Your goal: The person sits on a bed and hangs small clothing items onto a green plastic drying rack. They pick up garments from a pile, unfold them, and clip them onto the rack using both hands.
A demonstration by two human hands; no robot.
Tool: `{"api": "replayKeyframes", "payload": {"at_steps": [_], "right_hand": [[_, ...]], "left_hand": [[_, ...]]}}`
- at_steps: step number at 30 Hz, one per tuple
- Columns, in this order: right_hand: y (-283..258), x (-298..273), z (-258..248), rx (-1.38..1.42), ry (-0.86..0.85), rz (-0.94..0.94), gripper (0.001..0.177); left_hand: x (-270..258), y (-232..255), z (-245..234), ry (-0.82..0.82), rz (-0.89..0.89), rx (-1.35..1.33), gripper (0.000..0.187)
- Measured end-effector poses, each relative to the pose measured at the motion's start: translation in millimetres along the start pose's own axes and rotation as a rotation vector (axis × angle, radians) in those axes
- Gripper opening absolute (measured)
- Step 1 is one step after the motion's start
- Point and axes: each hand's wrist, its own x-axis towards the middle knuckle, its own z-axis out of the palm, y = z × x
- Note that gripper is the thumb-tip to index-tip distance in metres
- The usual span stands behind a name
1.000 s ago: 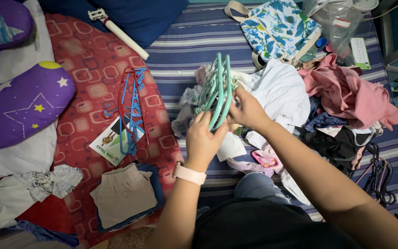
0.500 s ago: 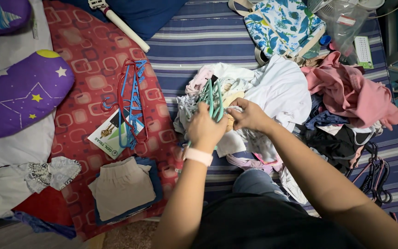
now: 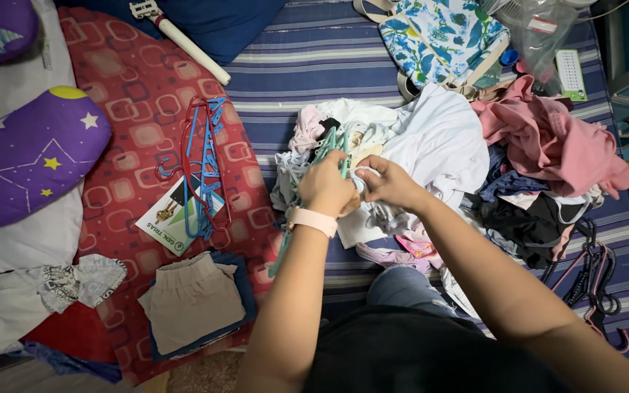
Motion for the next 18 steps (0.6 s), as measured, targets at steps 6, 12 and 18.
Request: {"api": "replayKeyframes", "payload": {"at_steps": [6,12,18], "right_hand": [[19.7,-0.6,3.2,0.086,-0.035,0.036,0.022],[48.5,8.9,1.6,0.230,-0.019,0.021,0.031],[58.8,13.9,3.0,0.218,-0.016,0.049,0.021]], "left_hand": [[4.1,-12.9,-1.5,-0.082,-0.065,-0.173,0.058],[5.1,-16.0,-17.6,-0.090,0.046,-0.225,0.062],[10.4,-22.3,-27.5,-0.191,-0.349,-0.441,0.052]]}}
